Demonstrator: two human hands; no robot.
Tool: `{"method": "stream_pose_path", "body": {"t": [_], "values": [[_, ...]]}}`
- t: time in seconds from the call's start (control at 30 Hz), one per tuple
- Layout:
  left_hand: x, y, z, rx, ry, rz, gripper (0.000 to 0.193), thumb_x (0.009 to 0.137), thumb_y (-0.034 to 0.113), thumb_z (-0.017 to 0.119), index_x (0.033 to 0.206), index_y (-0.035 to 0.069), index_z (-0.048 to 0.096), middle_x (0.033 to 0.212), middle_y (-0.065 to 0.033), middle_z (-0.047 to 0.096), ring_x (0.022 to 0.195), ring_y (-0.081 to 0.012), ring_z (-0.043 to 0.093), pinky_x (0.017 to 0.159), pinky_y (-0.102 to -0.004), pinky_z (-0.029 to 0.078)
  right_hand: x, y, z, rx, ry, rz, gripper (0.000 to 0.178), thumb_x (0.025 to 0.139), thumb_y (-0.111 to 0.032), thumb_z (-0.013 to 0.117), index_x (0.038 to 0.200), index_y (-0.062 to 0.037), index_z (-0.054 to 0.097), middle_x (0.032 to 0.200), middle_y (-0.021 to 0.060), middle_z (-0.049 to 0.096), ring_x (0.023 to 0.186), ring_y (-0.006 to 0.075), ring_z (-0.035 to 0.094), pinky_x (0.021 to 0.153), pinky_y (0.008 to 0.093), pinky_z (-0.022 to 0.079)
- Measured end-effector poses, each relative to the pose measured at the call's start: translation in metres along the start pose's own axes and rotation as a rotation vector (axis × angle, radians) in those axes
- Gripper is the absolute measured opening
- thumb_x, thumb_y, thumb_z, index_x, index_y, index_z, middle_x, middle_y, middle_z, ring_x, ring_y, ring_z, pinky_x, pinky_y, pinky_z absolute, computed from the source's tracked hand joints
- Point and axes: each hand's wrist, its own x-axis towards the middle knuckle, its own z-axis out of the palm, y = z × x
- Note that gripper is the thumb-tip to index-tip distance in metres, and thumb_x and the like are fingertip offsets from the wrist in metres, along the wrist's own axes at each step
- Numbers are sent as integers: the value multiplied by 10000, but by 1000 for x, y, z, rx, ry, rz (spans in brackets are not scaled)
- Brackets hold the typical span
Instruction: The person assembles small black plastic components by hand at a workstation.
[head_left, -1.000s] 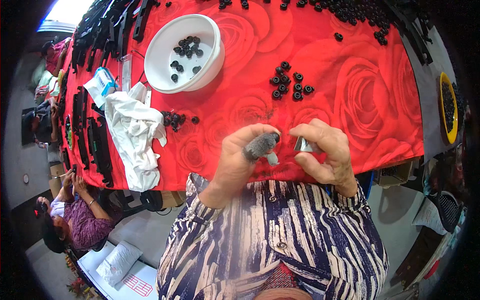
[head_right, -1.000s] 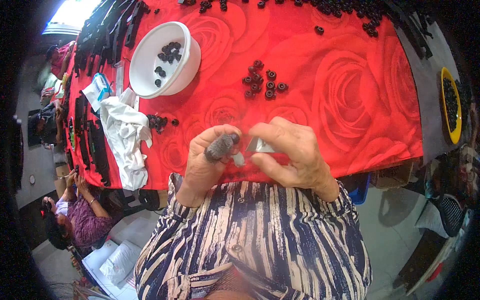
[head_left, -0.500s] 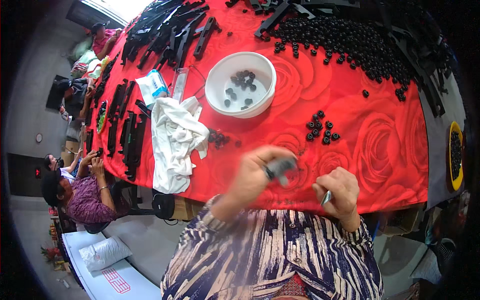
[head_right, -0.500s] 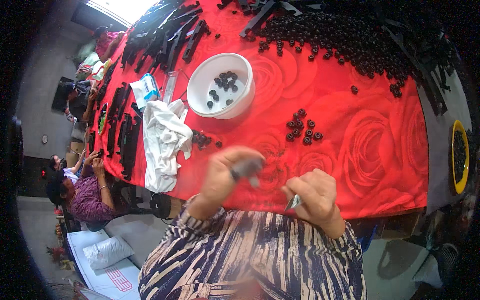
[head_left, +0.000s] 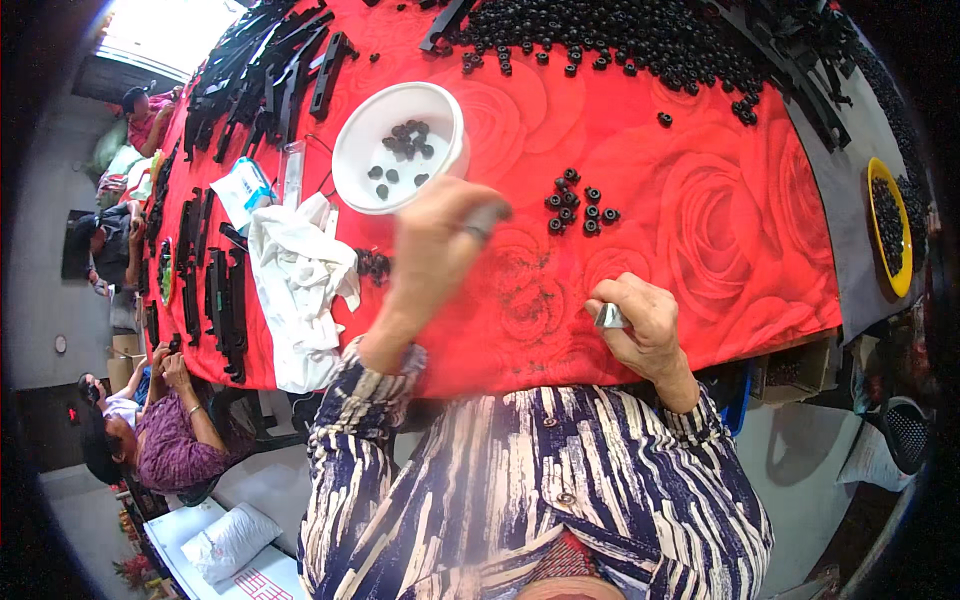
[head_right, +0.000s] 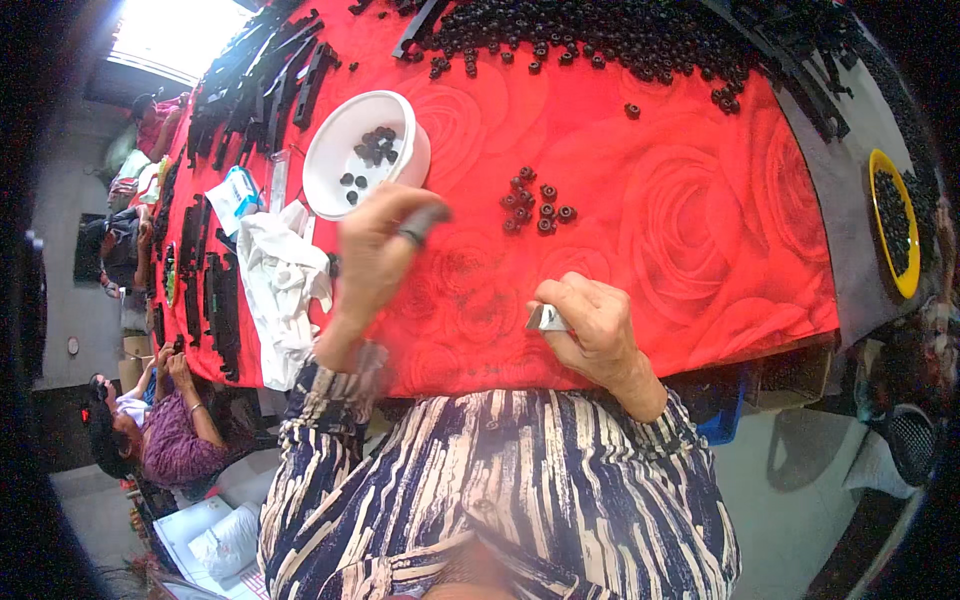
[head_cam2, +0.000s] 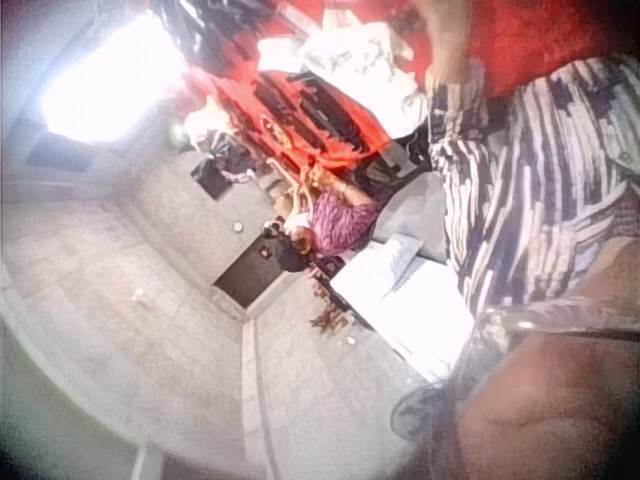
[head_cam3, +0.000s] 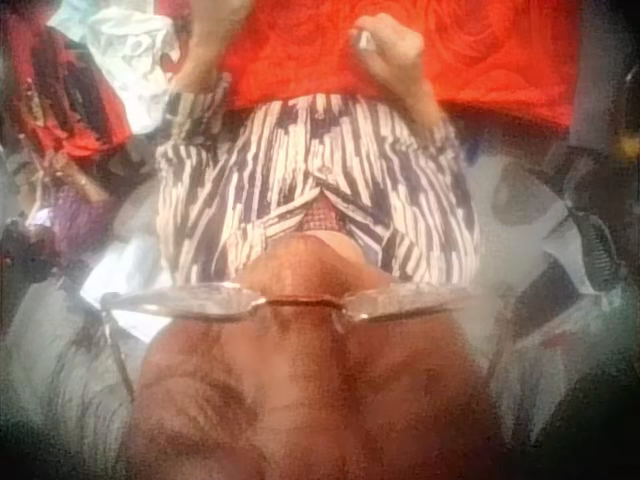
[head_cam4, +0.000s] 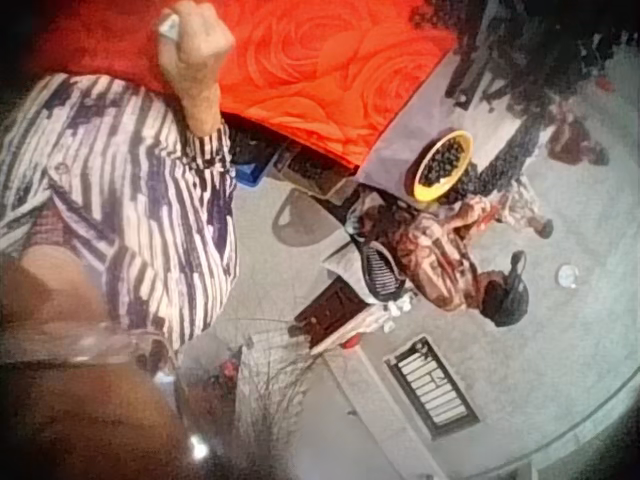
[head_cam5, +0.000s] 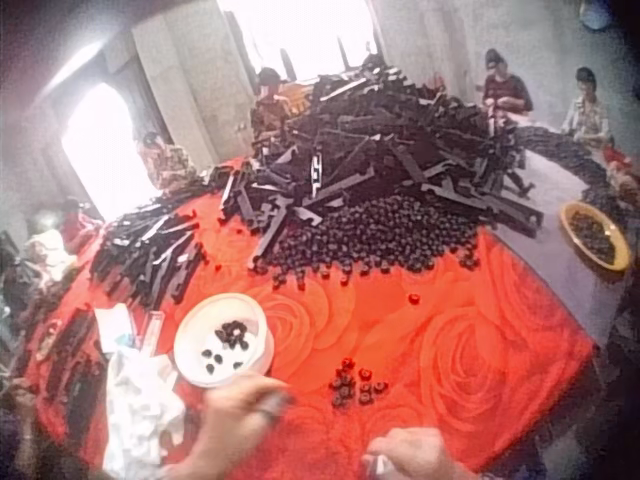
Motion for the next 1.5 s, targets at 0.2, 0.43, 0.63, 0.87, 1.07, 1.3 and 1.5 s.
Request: {"method": "stream_pose_path", "body": {"t": [0.2, 0.43, 0.63, 0.87, 1.07, 1.3, 1.5], "values": [[1, 2, 58, 37, -176, -238, 198, 769, 195, 705, 872, 31, 665, 820, -129, 627, 748, -246, 616, 663, -339, 465, 0, -1, 0, -24, -12, 3, 202, 688, -44, 695, 849, -41, 573, 618, 84, 480, 515, 257, 506, 471, 339, 391], [-5, 1, 66, 120, -202, -150, 282, 762, 243, 724, 889, 12, 625, 774, -121, 629, 691, -244, 621, 598, -352, 463, 0, -1, -1, -39, 2, -16, 203, 692, -59, 700, 851, -54, 572, 624, 77, 481, 505, 256, 490, 470, 348, 385], [-29, 11, 40, -1034, -350, -844, 184, 851, 153, 635, 953, 0, 617, 804, -58, 636, 670, -142, 609, 584, -252, 500, -1, -2, -2, -29, 28, -11, 211, 691, -22, 700, 868, -31, 585, 620, 75, 489, 501, 226, 497, 455, 333, 381], [-54, 31, 44, -1439, -174, -1074, 215, 928, 136, 483, 1039, -25, 573, 856, -92, 626, 684, -140, 595, 541, -250, 493, 10, -19, 12, 25, 79, -20, 380, 616, -9, 723, 973, -16, 594, 754, 99, 533, 582, 250, 570, 496, 330, 450], [-60, 31, 29, -1431, -376, -929, 215, 917, 140, 514, 1025, -32, 583, 861, -97, 639, 716, -135, 614, 563, -248, 501, 13, -24, 10, 129, -75, 2, 414, 583, 1, 714, 980, -17, 598, 736, 85, 529, 584, 232, 571, 494, 325, 447], [-71, 30, 22, -1368, -553, -982, 171, 862, 84, 601, 995, -23, 607, 839, -81, 639, 682, -106, 595, 568, -225, 494, 15, -26, 1, 222, -270, -37, 402, 589, 2, 701, 978, -17, 600, 732, 81, 527, 586, 230, 569, 494, 321, 443], [-78, 43, 38, -1481, -334, -926, 164, 861, 42, 582, 1010, -25, 600, 850, -86, 630, 670, -91, 587, 573, -215, 499, 23, -38, 4, 180, -166, -5, 393, 608, -33, 738, 974, -18, 595, 748, 93, 543, 596, 230, 572, 498, 322, 442]]}}
